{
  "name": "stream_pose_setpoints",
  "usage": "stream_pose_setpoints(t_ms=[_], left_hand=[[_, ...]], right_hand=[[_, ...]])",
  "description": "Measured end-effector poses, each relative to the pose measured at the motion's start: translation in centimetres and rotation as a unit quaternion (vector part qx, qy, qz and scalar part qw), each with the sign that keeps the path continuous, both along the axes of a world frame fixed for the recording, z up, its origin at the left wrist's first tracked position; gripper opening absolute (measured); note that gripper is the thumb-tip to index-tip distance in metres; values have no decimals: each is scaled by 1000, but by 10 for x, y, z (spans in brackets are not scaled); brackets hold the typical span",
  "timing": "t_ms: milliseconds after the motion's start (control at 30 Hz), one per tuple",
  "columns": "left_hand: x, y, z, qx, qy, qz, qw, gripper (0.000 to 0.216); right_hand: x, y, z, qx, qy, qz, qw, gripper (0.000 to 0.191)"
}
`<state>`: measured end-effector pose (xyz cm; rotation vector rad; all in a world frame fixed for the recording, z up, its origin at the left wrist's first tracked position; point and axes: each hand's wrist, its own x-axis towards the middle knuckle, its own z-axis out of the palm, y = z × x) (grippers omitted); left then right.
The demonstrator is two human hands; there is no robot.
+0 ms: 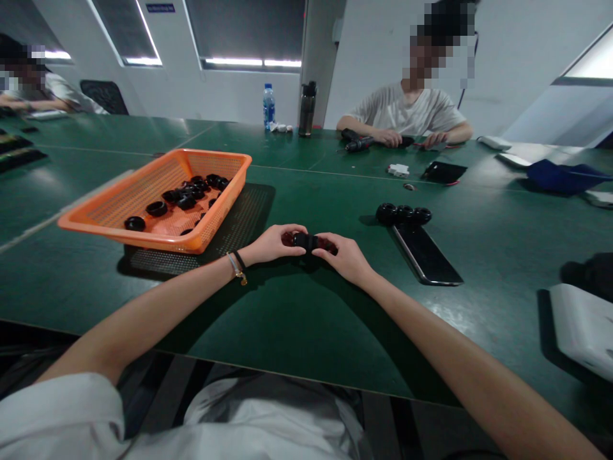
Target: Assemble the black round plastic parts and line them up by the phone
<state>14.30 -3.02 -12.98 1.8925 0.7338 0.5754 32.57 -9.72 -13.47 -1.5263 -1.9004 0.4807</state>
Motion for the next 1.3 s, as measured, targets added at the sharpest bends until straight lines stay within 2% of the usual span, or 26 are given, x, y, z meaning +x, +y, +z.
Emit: stream_pose_setpoints(t_ms=[167,367,1300], left_hand=[[1,0,2,-12,-1,-1,1000,44],[0,0,0,-9,-2,-1,1000,45],[0,1,-3,5,1,-5,1000,45]], right_hand=[[0,-2,-2,22,31,13,999,35],[-1,-2,-1,29,44,22,998,28],[2,2,-5,25,3,5,1000,26]])
